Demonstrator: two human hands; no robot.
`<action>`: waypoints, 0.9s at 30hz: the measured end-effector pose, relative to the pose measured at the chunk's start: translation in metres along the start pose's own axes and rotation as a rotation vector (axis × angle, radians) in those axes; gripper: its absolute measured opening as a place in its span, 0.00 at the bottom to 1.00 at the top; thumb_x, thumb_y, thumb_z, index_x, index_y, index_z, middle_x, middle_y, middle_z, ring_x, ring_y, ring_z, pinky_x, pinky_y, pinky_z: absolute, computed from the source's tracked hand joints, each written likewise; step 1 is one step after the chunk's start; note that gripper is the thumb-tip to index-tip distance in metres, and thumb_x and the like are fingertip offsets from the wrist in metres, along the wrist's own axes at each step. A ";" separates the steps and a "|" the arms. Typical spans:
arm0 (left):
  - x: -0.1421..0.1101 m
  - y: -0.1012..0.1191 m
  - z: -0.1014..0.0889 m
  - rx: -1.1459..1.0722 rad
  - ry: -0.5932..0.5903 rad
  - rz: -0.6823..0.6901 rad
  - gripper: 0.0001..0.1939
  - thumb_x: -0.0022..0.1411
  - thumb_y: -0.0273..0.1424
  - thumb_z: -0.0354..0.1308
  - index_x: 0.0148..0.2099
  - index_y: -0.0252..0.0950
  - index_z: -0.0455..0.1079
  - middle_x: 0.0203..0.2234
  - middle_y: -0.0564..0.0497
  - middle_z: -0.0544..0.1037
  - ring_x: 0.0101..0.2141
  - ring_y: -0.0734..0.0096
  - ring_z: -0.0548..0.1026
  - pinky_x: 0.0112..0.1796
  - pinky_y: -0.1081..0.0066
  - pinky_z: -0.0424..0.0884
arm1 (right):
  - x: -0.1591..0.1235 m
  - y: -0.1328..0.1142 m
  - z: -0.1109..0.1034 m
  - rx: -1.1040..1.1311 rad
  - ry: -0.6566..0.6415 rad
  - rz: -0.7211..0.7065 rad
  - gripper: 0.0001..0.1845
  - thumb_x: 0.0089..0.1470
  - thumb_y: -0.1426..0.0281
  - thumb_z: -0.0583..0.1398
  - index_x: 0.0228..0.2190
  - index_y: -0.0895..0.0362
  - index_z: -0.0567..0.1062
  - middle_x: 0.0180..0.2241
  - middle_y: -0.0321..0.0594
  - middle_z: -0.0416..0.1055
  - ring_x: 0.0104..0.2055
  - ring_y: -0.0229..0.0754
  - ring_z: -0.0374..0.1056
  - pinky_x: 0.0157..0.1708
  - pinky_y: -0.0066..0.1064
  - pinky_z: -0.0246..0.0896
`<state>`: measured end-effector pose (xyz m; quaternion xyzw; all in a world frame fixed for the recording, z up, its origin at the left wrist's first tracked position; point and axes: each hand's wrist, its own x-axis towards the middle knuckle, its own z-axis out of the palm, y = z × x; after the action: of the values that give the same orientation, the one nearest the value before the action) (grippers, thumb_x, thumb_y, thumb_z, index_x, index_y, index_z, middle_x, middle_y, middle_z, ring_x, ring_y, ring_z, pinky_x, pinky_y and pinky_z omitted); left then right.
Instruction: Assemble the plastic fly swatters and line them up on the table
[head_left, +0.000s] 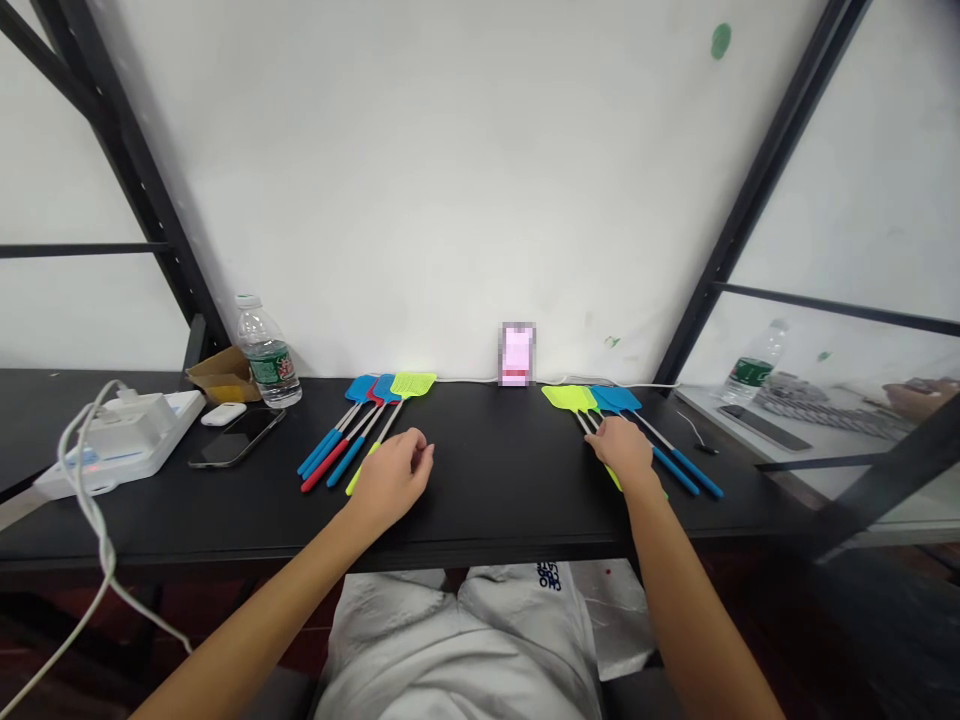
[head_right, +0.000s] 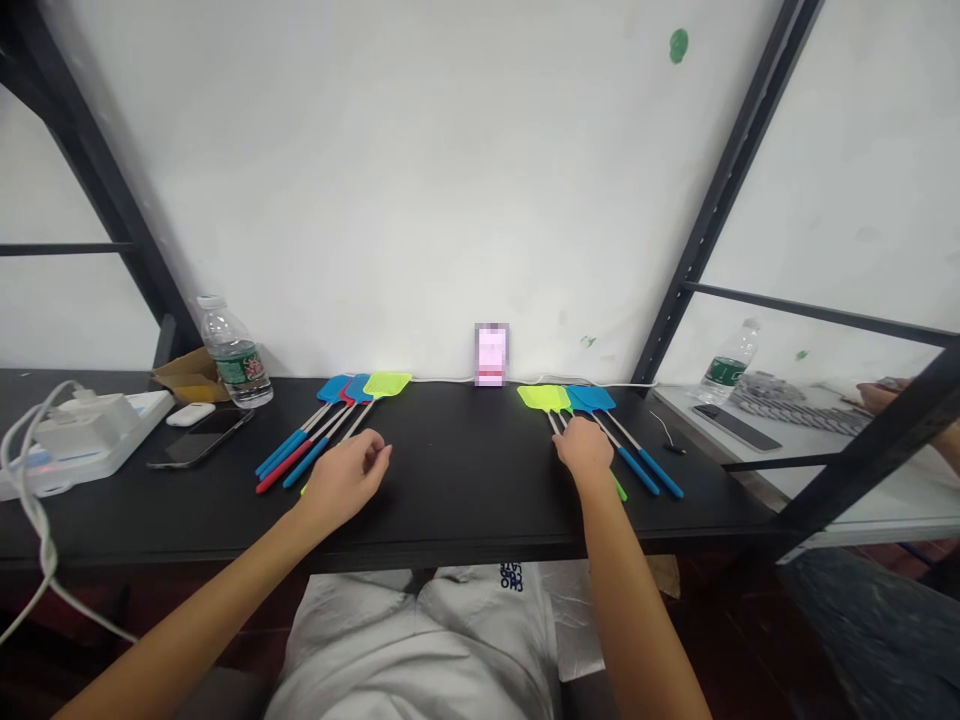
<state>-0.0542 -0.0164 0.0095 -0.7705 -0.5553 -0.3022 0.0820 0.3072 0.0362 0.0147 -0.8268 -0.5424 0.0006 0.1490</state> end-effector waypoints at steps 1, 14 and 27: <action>0.001 -0.005 0.000 0.105 0.023 -0.022 0.10 0.67 0.36 0.45 0.35 0.38 0.62 0.27 0.50 0.72 0.32 0.65 0.71 0.32 0.70 0.61 | 0.001 0.000 0.001 0.001 0.003 0.001 0.12 0.51 0.61 0.61 0.33 0.58 0.75 0.37 0.50 0.74 0.43 0.52 0.71 0.38 0.37 0.63; 0.004 -0.038 -0.002 0.519 -0.171 -0.222 0.15 0.65 0.36 0.45 0.39 0.30 0.68 0.36 0.38 0.75 0.38 0.54 0.75 0.32 0.66 0.66 | -0.015 -0.025 -0.009 0.097 0.127 -0.153 0.17 0.56 0.56 0.56 0.27 0.56 0.73 0.30 0.46 0.74 0.37 0.48 0.70 0.31 0.31 0.55; 0.003 -0.025 -0.001 0.535 -0.089 -0.257 0.17 0.67 0.32 0.38 0.41 0.27 0.65 0.35 0.37 0.74 0.31 0.54 0.77 0.27 0.68 0.65 | -0.043 -0.066 0.019 0.196 -0.044 -0.489 0.16 0.57 0.59 0.56 0.24 0.55 0.71 0.25 0.40 0.72 0.29 0.41 0.66 0.26 0.29 0.46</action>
<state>-0.0768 -0.0058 0.0070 -0.6573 -0.7113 -0.1191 0.2188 0.2279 0.0268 0.0062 -0.6527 -0.7265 0.0352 0.2120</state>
